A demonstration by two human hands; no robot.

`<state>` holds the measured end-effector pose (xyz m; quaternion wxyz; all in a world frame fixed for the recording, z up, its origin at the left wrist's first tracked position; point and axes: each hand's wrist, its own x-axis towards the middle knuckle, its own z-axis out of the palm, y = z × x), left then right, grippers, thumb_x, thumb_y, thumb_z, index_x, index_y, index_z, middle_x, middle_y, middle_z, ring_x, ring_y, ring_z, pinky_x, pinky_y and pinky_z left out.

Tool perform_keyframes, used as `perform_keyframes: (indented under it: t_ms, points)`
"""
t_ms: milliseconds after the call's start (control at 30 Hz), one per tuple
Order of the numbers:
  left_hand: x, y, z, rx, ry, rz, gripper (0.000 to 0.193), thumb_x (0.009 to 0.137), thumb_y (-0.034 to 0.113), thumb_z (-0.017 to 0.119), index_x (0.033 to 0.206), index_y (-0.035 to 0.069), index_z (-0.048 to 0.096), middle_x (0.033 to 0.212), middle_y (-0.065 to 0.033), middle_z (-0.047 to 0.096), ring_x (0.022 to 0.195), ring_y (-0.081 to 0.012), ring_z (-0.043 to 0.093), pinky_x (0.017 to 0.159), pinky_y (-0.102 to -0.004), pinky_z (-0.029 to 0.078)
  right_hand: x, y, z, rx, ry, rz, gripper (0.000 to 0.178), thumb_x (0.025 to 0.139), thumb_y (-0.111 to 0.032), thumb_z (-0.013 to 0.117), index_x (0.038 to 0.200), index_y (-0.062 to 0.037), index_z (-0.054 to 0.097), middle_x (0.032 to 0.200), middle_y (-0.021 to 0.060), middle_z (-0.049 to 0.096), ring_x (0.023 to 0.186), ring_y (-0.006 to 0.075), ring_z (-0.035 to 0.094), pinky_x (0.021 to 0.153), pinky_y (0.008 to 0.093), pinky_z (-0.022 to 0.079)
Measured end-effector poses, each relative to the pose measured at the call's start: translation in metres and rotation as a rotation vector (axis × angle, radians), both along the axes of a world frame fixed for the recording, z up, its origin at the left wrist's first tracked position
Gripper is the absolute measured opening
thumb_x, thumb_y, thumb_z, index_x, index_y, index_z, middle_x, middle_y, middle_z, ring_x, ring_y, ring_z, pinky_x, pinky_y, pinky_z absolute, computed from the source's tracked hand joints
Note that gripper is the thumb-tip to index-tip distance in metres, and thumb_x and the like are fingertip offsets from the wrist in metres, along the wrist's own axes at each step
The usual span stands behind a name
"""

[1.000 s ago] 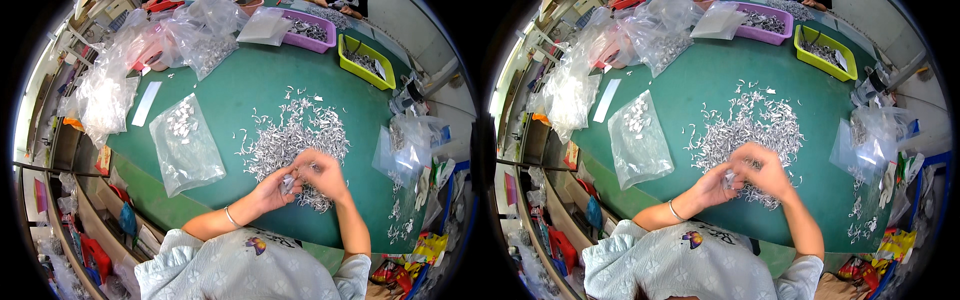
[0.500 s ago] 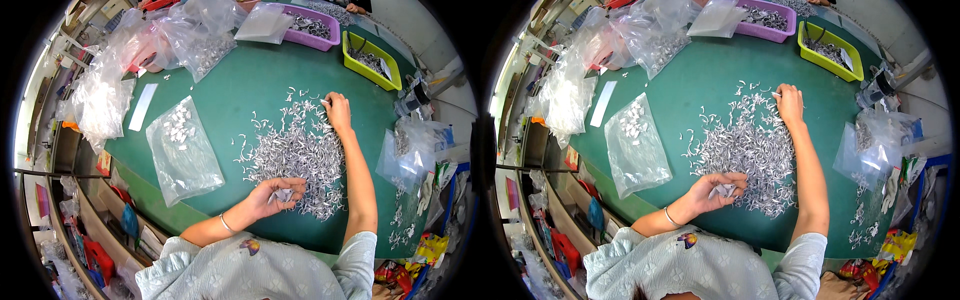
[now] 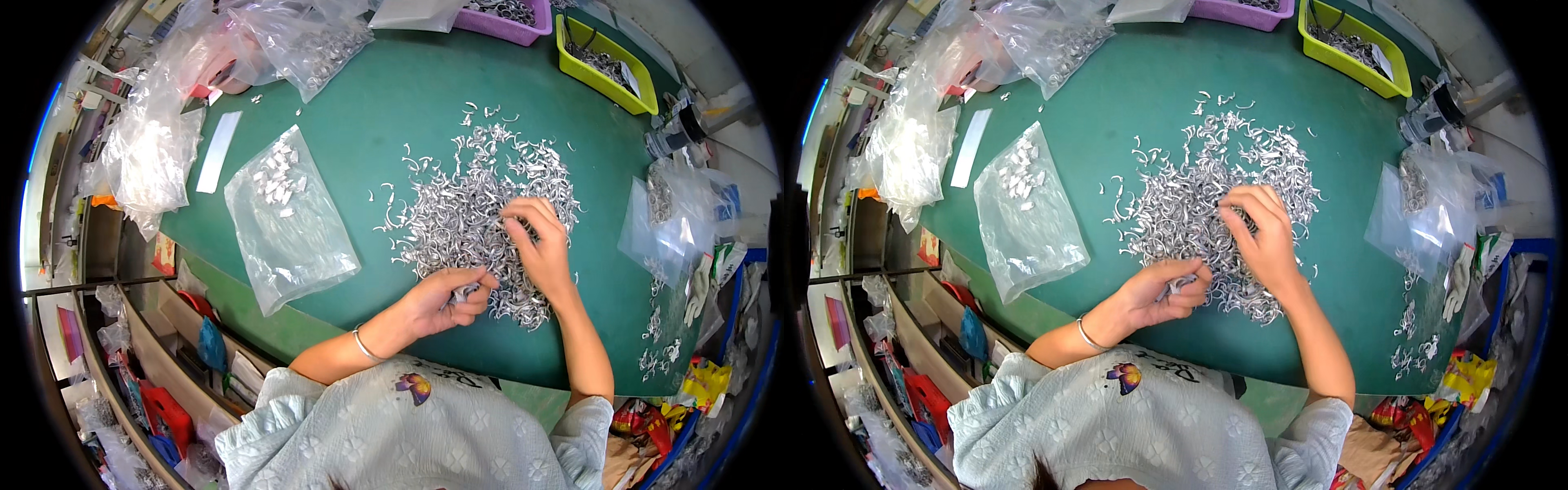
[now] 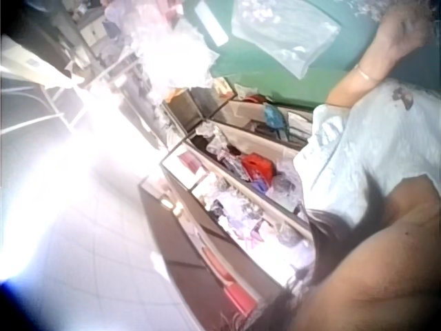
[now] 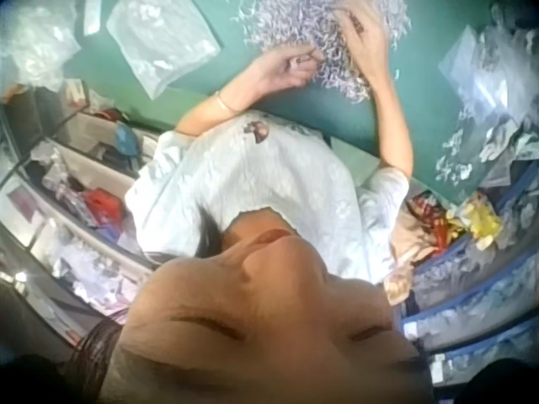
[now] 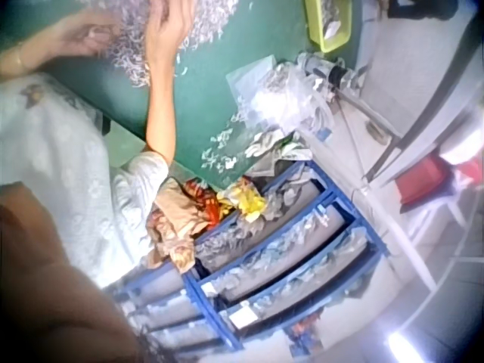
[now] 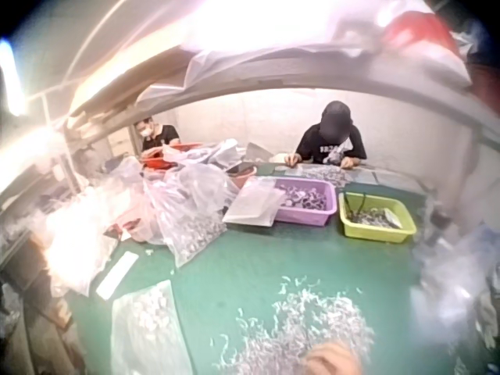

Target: The person sorts through a large pile of crescent-shaped metal parts on a green work table and places them into plastic bags by hand.

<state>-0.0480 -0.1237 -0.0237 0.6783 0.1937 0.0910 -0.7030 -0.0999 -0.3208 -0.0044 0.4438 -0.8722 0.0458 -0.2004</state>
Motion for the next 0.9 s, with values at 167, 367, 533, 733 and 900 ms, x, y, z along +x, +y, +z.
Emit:
perform_keyframes:
  t_ms: [167, 367, 533, 733, 900]
  points:
    - [-0.008, 0.006, 0.009, 0.118, -0.224, -0.097, 0.034, 0.096, 0.01, 0.053, 0.128, 0.0, 0.056, 0.087, -0.0024, 0.056, 0.065, -0.0102, 0.044, 0.049, -0.0206, 0.03, -0.012, -0.002, -0.02, -0.494, 0.125, 0.207, 0.044, 0.083, -0.021, 0.068, 0.123, -0.0062, 0.058, 0.137, 0.008, 0.051, 0.132, 0.0302, 0.042, 0.102, 0.0437, 0.034]
    - [-0.009, 0.013, 0.008, 0.104, -0.26, -0.048, 0.037, 0.094, 0.006, 0.052, 0.131, -0.001, 0.053, 0.096, -0.004, 0.058, 0.069, -0.0098, 0.047, 0.051, -0.0198, 0.032, -0.038, -0.018, -0.026, -0.608, 0.166, 0.101, 0.036, 0.086, -0.016, 0.065, 0.122, -0.0115, 0.06, 0.133, 0.0061, 0.053, 0.128, 0.0262, 0.046, 0.098, 0.0446, 0.038]
    - [-0.011, 0.012, 0.012, 0.161, -0.286, 0.016, 0.036, 0.095, 0.005, 0.05, 0.131, -0.001, 0.053, 0.099, -0.004, 0.059, 0.069, -0.0079, 0.047, 0.051, -0.0192, 0.032, -0.045, -0.013, -0.024, -0.701, 0.197, 0.03, 0.036, 0.086, -0.014, 0.064, 0.122, -0.014, 0.061, 0.131, 0.006, 0.054, 0.125, 0.0273, 0.047, 0.097, 0.0461, 0.039]
    - [-0.005, 0.017, 0.008, 0.123, -0.337, 0.031, 0.037, 0.094, 0.004, 0.049, 0.131, -0.001, 0.053, 0.097, -0.0039, 0.061, 0.065, -0.0076, 0.044, 0.05, -0.0198, 0.034, -0.039, -0.037, -0.016, -0.48, 0.136, -0.048, 0.04, 0.087, -0.018, 0.064, 0.125, -0.0094, 0.057, 0.132, 0.0118, 0.053, 0.123, 0.0314, 0.047, 0.1, 0.0435, 0.037]
    - [-0.009, 0.01, 0.007, 0.136, -0.324, 0.008, 0.037, 0.094, 0.004, 0.049, 0.131, -0.001, 0.053, 0.096, -0.0032, 0.061, 0.064, -0.0076, 0.043, 0.05, -0.0196, 0.033, -0.014, -0.088, -0.052, -0.396, 0.253, -0.423, 0.07, 0.084, -0.041, 0.066, 0.134, 0.0039, 0.044, 0.137, 0.0207, 0.046, 0.13, 0.035, 0.038, 0.107, 0.0441, 0.03]
